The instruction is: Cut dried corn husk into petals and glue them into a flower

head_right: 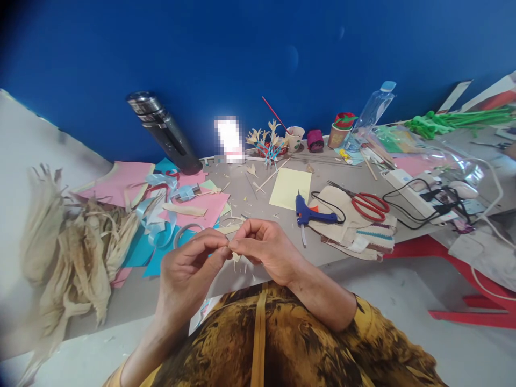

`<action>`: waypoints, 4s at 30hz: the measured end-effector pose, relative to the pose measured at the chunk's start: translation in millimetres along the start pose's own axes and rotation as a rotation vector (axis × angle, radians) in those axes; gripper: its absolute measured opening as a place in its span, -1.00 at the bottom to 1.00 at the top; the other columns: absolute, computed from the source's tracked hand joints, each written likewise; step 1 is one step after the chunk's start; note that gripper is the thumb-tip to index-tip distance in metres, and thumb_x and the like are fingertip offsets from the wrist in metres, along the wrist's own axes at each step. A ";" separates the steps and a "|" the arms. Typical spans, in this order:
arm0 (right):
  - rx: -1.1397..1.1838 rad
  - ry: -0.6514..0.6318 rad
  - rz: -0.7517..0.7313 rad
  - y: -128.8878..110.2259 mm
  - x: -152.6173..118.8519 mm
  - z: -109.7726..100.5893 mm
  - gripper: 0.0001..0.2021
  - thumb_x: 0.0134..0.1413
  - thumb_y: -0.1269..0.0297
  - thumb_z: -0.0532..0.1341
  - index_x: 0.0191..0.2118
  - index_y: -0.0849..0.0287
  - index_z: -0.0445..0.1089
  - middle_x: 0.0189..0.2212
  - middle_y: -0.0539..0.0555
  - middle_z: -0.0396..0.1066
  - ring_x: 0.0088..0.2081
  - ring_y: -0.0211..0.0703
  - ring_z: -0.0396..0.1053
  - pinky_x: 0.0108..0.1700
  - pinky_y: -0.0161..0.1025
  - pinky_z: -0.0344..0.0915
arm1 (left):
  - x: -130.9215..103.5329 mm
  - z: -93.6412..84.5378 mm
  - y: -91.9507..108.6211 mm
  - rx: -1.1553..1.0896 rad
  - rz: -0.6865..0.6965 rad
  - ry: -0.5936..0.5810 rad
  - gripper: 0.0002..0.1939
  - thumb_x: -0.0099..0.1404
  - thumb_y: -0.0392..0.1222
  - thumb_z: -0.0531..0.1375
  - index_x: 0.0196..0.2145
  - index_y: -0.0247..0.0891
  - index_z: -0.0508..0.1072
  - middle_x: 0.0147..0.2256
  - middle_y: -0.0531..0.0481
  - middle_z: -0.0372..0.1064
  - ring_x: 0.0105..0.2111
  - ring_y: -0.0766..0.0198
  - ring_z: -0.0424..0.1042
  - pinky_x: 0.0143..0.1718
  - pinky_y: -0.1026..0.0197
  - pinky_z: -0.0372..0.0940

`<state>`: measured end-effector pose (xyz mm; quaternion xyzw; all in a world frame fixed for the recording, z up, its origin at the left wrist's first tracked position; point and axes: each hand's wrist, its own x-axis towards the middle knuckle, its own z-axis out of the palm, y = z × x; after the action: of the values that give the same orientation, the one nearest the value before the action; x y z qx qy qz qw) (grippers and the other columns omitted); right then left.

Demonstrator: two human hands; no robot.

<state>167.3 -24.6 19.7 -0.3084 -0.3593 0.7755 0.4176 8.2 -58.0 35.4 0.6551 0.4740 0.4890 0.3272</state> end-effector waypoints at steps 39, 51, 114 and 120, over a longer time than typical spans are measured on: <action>0.099 -0.080 0.049 4.2 0.3 4.1 -0.69 -0.12 0.18 0.48 -0.47 0.23 0.38 -0.60 -0.10 0.28 -0.64 -0.49 -0.05 -0.58 -0.40 -0.20 | 3.9 5.6 -9.9 -0.264 -0.167 0.012 -0.82 0.18 -0.42 0.16 -0.52 -0.23 0.43 -0.50 0.05 0.29 -0.45 0.28 0.26 -0.41 0.20 0.16; 0.129 -0.079 0.063 12.6 4.4 0.0 -0.65 -0.08 0.09 0.47 -0.41 0.21 0.36 -0.59 -0.11 0.28 -0.65 -0.49 -0.09 -0.58 -0.41 -0.22 | 4.7 13.2 -18.5 -0.372 -0.244 0.087 -0.82 0.18 -0.36 0.16 -0.56 -0.23 0.40 -0.52 0.05 0.25 -0.45 0.29 0.24 -0.41 0.21 0.16; -0.195 0.172 -0.034 -3.3 12.2 -7.1 -0.91 -0.08 0.34 0.24 -0.51 0.23 0.41 -0.66 -0.08 0.28 -0.65 -0.43 -0.03 -0.58 -0.37 -0.14 | 11.4 -0.6 -36.0 -0.394 -0.340 0.001 -0.82 0.18 -0.33 0.20 -0.57 -0.23 0.43 -0.53 0.06 0.29 -0.45 0.29 0.24 -0.38 0.22 0.13; 0.111 0.225 -0.083 -3.7 13.9 -10.2 -0.82 -0.14 0.29 0.38 -0.53 0.24 0.39 -0.62 -0.07 0.32 -0.67 -0.50 -0.11 -0.60 -0.42 -0.19 | 11.5 -11.1 -48.7 -0.208 -0.300 0.048 -0.77 0.30 -0.22 0.13 -0.50 -0.22 0.47 -0.47 0.03 0.37 -0.39 0.25 0.34 -0.31 0.21 0.19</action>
<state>170.4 -8.0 14.7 -0.3548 -0.2791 0.7367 0.5034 -16.2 -31.1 -0.8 0.5278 0.5207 0.4968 0.4511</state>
